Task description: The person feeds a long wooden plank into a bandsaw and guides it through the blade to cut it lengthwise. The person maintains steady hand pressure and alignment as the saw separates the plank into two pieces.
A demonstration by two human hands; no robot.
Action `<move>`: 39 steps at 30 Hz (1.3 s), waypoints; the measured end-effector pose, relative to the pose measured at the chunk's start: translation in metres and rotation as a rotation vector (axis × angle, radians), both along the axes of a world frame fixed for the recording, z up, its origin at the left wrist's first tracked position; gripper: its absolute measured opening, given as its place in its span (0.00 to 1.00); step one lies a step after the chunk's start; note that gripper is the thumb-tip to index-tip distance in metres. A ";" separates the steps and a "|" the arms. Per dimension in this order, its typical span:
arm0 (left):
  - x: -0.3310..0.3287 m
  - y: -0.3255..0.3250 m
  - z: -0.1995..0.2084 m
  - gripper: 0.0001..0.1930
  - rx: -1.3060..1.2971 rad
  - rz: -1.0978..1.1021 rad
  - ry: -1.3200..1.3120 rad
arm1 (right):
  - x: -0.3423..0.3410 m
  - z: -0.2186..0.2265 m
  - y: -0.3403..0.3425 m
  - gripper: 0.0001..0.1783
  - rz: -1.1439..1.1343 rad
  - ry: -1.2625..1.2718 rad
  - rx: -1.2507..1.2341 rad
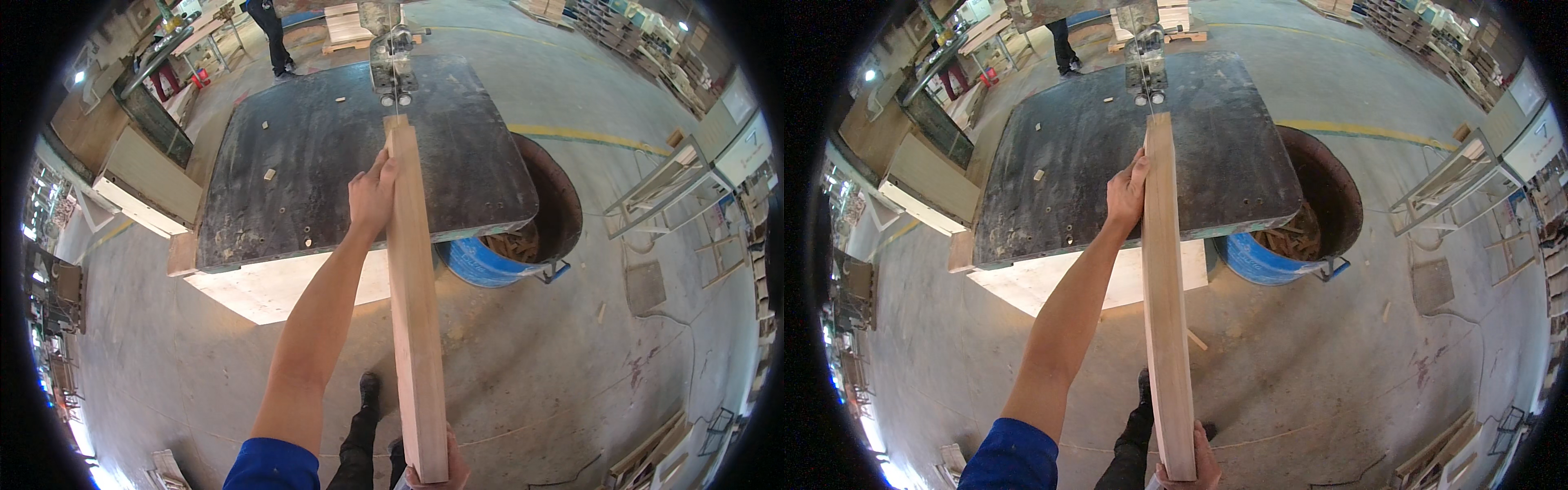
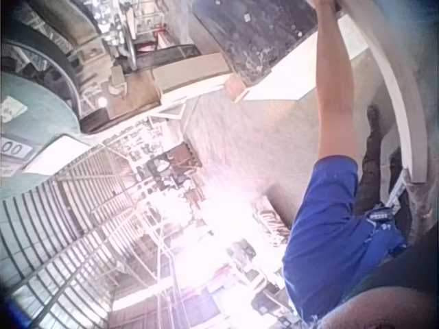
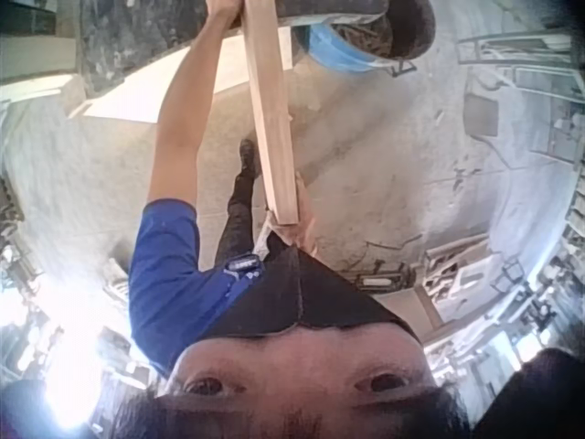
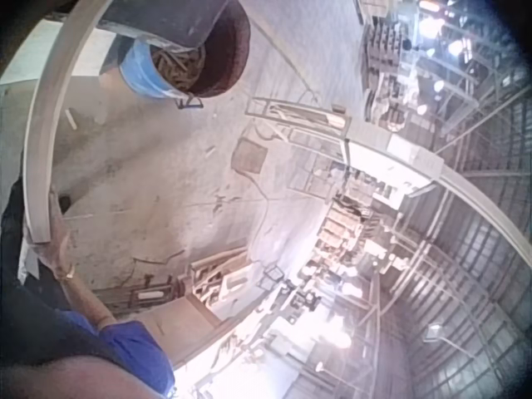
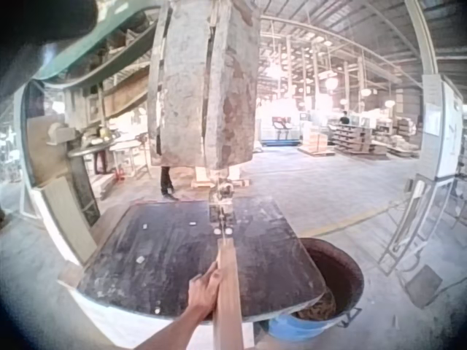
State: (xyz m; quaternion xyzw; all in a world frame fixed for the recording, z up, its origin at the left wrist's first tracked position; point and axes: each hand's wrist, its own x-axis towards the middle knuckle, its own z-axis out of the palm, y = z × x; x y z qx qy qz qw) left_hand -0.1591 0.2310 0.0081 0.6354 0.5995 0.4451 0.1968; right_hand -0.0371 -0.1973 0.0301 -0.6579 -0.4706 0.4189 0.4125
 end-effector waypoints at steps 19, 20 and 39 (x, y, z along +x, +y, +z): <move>0.001 0.005 0.001 0.34 -0.008 0.012 -0.023 | -0.002 -0.008 0.006 0.42 -0.009 -0.074 0.089; 0.000 0.005 0.001 0.34 -0.001 0.010 -0.029 | -0.003 -0.007 0.008 0.41 -0.015 -0.087 0.094; -0.001 0.006 0.000 0.35 0.012 0.013 -0.025 | -0.002 -0.005 0.005 0.42 -0.018 -0.078 0.094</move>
